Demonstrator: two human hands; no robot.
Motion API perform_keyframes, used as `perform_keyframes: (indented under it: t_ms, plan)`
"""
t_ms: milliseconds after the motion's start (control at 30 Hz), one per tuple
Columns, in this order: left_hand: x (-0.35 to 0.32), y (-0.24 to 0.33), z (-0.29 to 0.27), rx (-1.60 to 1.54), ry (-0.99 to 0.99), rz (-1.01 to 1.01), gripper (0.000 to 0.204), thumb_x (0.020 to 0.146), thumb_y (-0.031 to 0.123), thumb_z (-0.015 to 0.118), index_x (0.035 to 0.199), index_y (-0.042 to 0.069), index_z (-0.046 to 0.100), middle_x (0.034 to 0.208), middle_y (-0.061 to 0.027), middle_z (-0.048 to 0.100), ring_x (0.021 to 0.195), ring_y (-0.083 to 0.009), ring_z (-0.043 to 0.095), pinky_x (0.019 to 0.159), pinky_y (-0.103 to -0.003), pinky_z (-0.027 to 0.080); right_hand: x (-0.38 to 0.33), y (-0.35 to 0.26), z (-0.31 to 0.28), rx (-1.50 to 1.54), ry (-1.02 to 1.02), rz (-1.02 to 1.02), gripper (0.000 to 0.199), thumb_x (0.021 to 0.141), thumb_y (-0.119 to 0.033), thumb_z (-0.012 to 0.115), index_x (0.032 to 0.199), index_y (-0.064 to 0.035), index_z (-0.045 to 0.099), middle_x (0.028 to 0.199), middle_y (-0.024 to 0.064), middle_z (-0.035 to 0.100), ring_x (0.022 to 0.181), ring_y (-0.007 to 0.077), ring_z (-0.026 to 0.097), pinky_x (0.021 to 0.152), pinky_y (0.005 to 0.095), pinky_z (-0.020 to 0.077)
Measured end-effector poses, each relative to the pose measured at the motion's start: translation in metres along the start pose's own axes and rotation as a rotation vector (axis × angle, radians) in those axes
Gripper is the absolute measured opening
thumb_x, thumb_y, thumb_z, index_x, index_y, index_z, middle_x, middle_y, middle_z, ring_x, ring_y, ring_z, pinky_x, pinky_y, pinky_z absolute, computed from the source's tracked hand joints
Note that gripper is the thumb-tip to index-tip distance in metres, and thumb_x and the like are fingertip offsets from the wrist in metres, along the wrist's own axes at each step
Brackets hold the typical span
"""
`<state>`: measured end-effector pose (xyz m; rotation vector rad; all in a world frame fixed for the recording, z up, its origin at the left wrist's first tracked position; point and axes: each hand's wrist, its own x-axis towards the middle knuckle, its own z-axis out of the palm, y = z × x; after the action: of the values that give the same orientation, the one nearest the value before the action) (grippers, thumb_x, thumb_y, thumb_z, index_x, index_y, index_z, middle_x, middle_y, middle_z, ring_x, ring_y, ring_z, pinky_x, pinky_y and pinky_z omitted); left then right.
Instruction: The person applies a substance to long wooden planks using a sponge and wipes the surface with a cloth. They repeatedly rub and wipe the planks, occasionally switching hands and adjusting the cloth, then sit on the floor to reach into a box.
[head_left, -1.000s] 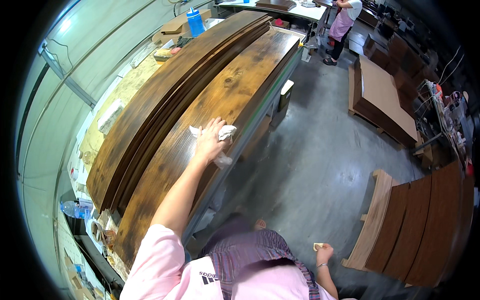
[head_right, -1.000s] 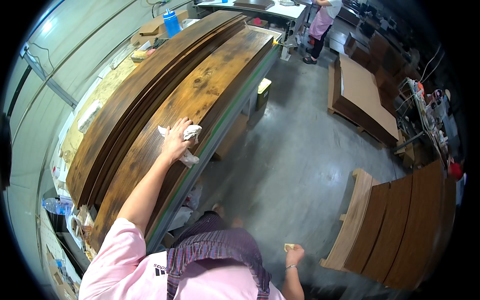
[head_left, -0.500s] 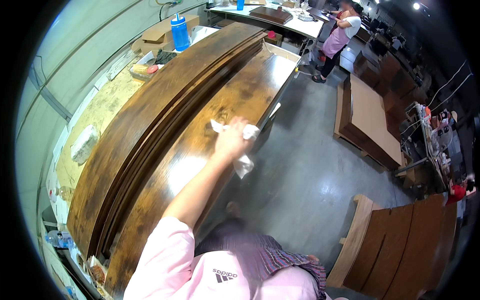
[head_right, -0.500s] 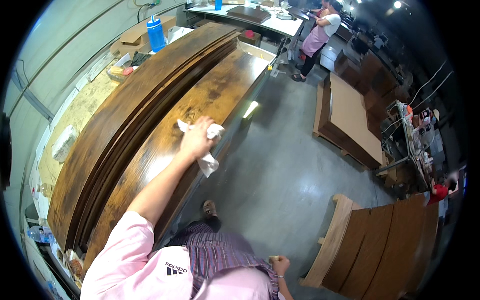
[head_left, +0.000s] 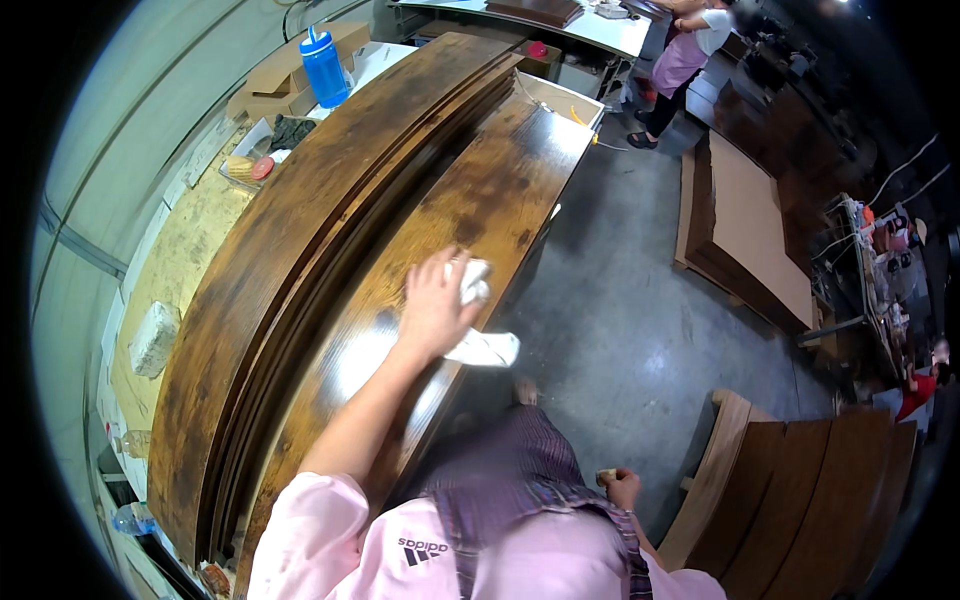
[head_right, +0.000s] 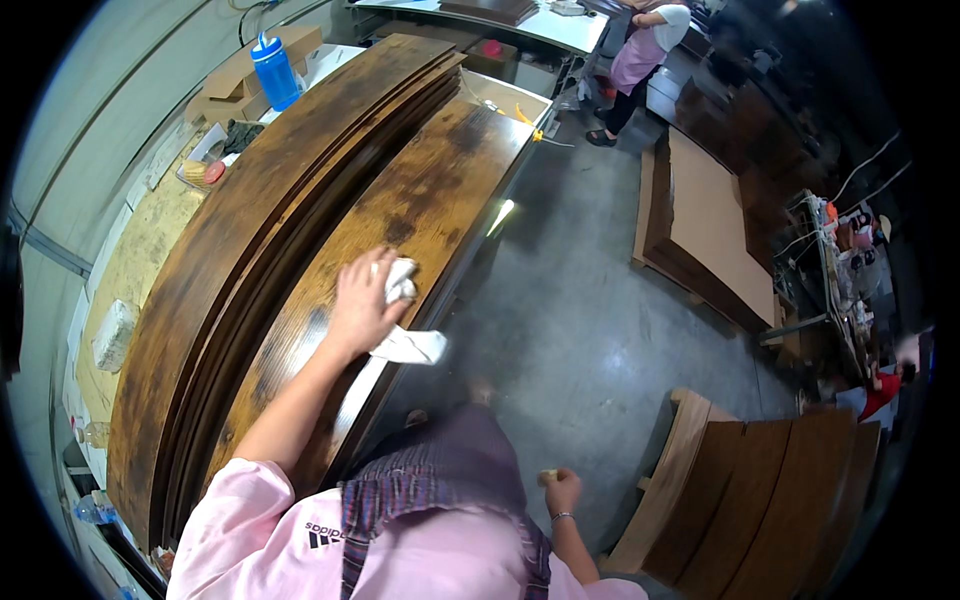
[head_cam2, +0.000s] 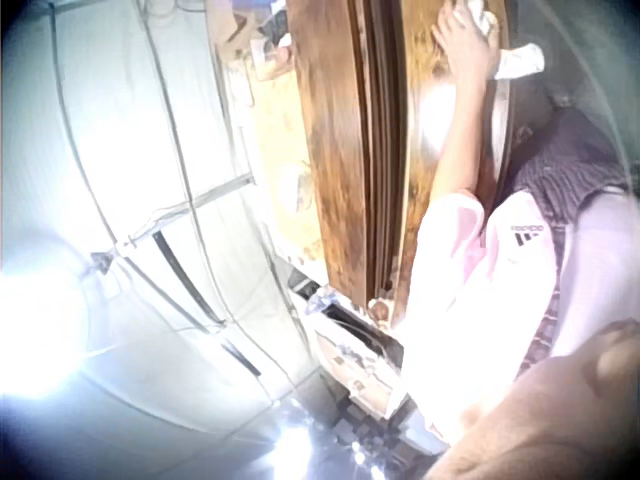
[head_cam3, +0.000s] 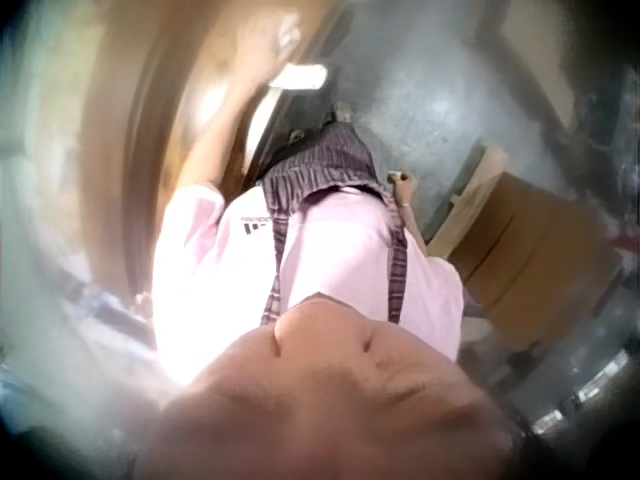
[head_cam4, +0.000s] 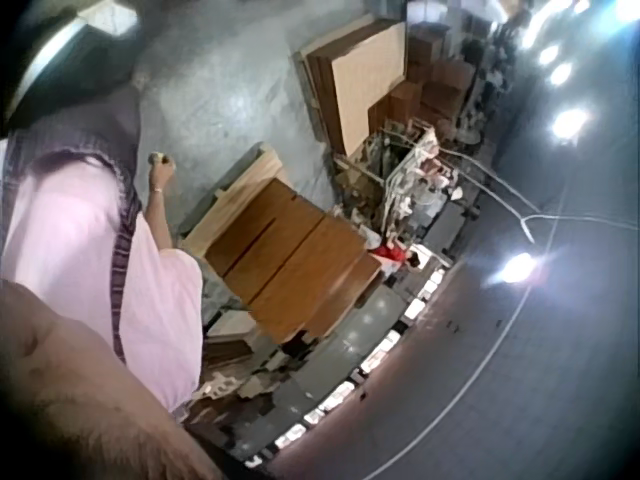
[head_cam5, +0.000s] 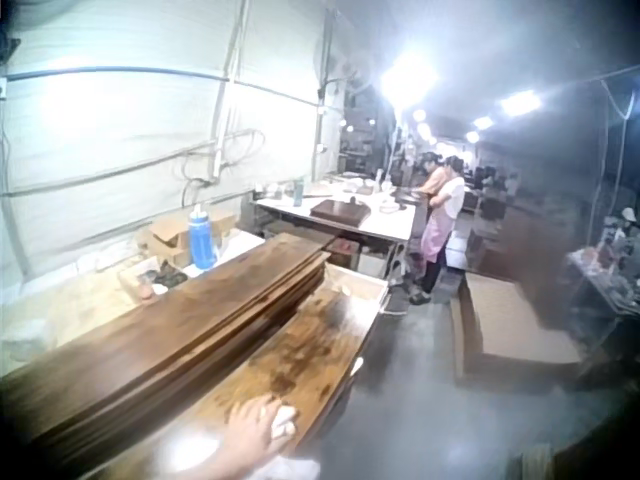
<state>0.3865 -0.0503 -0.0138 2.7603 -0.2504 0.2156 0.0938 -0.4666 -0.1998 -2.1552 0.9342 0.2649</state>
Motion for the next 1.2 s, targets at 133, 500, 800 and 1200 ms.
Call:
perform_keyframes:
  t_ms: [133,500,800,1200]
  plan:
    - [0.048,0.043,0.025,0.007,-0.096,0.098,0.07,0.09,0.028,0.067,0.151,0.011,0.037,0.156,-0.0146,0.035,0.148,-0.0318,0.028,0.123,-0.052,0.017,0.07,-0.007,0.003,-0.165,-0.025,-0.06,0.024,0.072,-0.015,0.079,0.085,0.0039,0.075,0.07,0.0099,0.071,0.063,0.0162,0.066,0.061,0.0327,0.0522]
    - [0.198,0.107,0.055,-0.764,0.05,0.18,0.049,0.082,-0.001,0.063,0.13,0.005,0.061,0.117,-0.0191,0.067,0.103,-0.032,0.069,0.09,-0.039,0.054,0.271,-0.168,-0.02,0.34,-0.174,-0.069,0.012,0.077,-0.004,0.071,0.086,0.0035,0.072,0.073,0.0075,0.069,0.057,0.0131,0.06,0.051,0.0275,0.0448]
    - [0.34,0.064,0.11,0.037,0.114,-0.041,0.058,0.091,0.025,0.063,0.145,0.012,0.047,0.152,-0.025,0.038,0.139,-0.0438,0.037,0.115,-0.059,0.028,0.328,-0.215,-0.024,0.499,-0.264,0.066,0.013,0.082,-0.005,0.069,0.093,0.0022,0.07,0.079,0.0074,0.069,0.062,0.0139,0.062,0.053,0.0266,0.0474]
    - [0.179,0.121,0.053,-0.778,-0.394,-0.171,0.032,0.088,0.037,0.072,0.092,0.005,0.072,0.081,-0.0106,0.069,0.071,-0.0259,0.067,0.064,-0.039,0.052,0.268,-0.491,-0.041,0.734,-0.478,-0.678,0.025,0.081,0.008,0.06,0.105,0.0024,0.063,0.104,0.0092,0.063,0.093,0.0185,0.063,0.082,0.0302,0.0516]
